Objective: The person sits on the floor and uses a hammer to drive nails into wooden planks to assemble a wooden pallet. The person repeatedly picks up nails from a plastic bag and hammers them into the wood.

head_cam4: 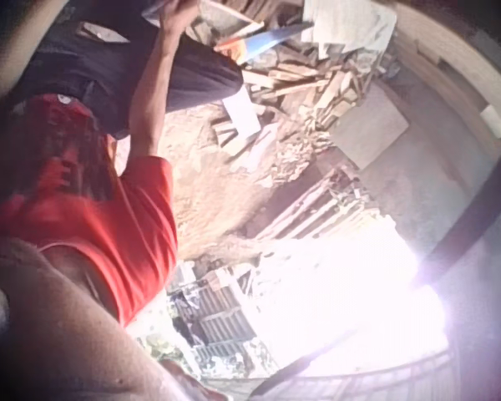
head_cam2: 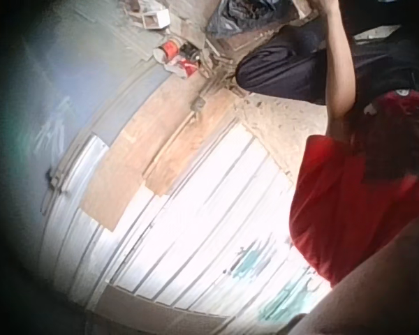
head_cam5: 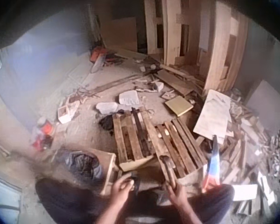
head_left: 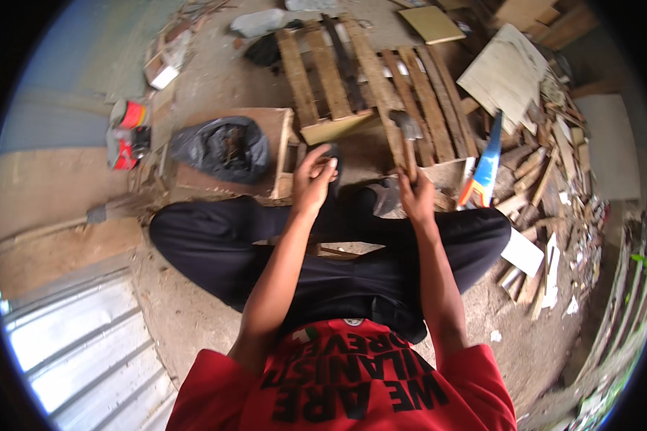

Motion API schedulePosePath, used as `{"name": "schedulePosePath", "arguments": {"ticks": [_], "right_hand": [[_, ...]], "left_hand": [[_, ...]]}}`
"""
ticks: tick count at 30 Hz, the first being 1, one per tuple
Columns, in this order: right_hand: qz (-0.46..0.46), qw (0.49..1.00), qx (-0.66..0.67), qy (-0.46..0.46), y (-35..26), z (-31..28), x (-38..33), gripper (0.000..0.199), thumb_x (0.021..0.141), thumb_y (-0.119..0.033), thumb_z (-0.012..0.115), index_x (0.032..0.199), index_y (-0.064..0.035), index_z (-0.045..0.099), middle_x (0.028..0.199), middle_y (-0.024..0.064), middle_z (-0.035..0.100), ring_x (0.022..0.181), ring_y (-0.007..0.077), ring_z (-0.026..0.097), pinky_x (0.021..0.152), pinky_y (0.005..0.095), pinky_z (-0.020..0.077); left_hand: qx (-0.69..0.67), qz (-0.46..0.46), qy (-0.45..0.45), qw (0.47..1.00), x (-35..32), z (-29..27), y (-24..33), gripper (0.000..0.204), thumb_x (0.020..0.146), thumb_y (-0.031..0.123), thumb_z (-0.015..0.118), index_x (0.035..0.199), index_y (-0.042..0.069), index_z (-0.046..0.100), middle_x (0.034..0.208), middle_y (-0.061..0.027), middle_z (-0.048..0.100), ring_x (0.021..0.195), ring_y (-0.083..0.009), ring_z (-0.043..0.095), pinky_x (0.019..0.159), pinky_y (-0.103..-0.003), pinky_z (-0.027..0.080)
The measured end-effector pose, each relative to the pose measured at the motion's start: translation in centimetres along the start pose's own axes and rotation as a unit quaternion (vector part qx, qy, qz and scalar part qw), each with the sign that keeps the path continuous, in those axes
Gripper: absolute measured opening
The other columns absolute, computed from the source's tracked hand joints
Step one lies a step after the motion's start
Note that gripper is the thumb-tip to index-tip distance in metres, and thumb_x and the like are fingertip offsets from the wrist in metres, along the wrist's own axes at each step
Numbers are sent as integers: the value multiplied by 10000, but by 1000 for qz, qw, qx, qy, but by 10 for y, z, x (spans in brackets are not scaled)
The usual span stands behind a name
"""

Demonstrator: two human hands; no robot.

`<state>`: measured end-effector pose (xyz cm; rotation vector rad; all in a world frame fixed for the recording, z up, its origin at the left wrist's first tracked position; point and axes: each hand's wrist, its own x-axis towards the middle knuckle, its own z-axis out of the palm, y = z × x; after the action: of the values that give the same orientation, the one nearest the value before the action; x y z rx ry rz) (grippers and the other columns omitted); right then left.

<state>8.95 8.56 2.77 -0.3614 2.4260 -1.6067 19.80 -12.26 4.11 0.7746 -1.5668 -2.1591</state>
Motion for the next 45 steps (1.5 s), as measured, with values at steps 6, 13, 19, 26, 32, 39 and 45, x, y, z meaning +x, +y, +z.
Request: {"name": "schedulePosePath", "arguments": {"ticks": [6, 13, 19, 26, 32, 39, 45], "right_hand": [[44, 999, 28, 1, 2, 8, 1, 394, 994, -345, 627, 862, 27, 621, 594, 56, 514, 584, 106, 473, 530, 339, 407], [35, 998, 9, -54, -17, 35, 9, 466, 987, -422, 617, 804, 7, 599, 580, 63, 491, 567, 130, 464, 528, 352, 404], [12, 992, -58, -114, -6, 47, 2, 510, 972, -465, 620, 794, 10, 571, 586, 144, 524, 538, 222, 504, 542, 394, 424], [-35, 976, -127, -173, -29, 49, -6, 453, 958, -412, 651, 885, 32, 601, 685, 248, 608, 665, 414, 645, 618, 436, 488], [-59, 961, -165, -214, -23, 53, -7, 444, 952, -398, 663, 930, 42, 611, 718, 275, 621, 738, 476, 648, 647, 469, 496], [-48, 955, -164, -241, -29, 58, -12, 444, 951, -402, 666, 950, 39, 610, 706, 268, 621, 718, 471, 648, 629, 471, 494], [-60, 955, -164, -239, -28, 60, -12, 425, 954, -388, 667, 959, 33, 610, 695, 254, 619, 687, 454, 646, 612, 458, 489]], "left_hand": [[320, 94, 114, 936, 18, -67, 11, 191, 912, 86, 699, 1089, 14, 702, 969, -82, 742, 832, -142, 682, 768, -284, 537], [286, 124, 184, 932, 38, -131, 13, 206, 925, 122, 704, 1082, -11, 713, 961, -59, 742, 852, -107, 669, 760, -250, 515], [201, 83, 192, 957, 39, -141, 14, 210, 899, 130, 744, 1039, -27, 738, 877, -39, 739, 774, -72, 646, 696, -238, 502], [324, 146, 188, 916, 34, -141, 4, 221, 915, 155, 731, 1035, -30, 746, 924, -54, 725, 731, -57, 581, 678, -228, 467], [360, 161, 196, 898, 22, -145, 4, 291, 943, 109, 661, 1217, 12, 676, 933, -87, 705, 824, -124, 647, 754, -282, 508], [553, 243, 47, 795, -6, -149, 23, 379, 910, 81, 633, 1288, 41, 625, 1189, -158, 590, 1130, -369, 561, 959, -447, 463], [562, 257, -9, 786, 7, -158, 31, 328, 906, 56, 631, 1230, 15, 659, 1144, -140, 604, 1042, -340, 614, 882, -424, 503]]}}
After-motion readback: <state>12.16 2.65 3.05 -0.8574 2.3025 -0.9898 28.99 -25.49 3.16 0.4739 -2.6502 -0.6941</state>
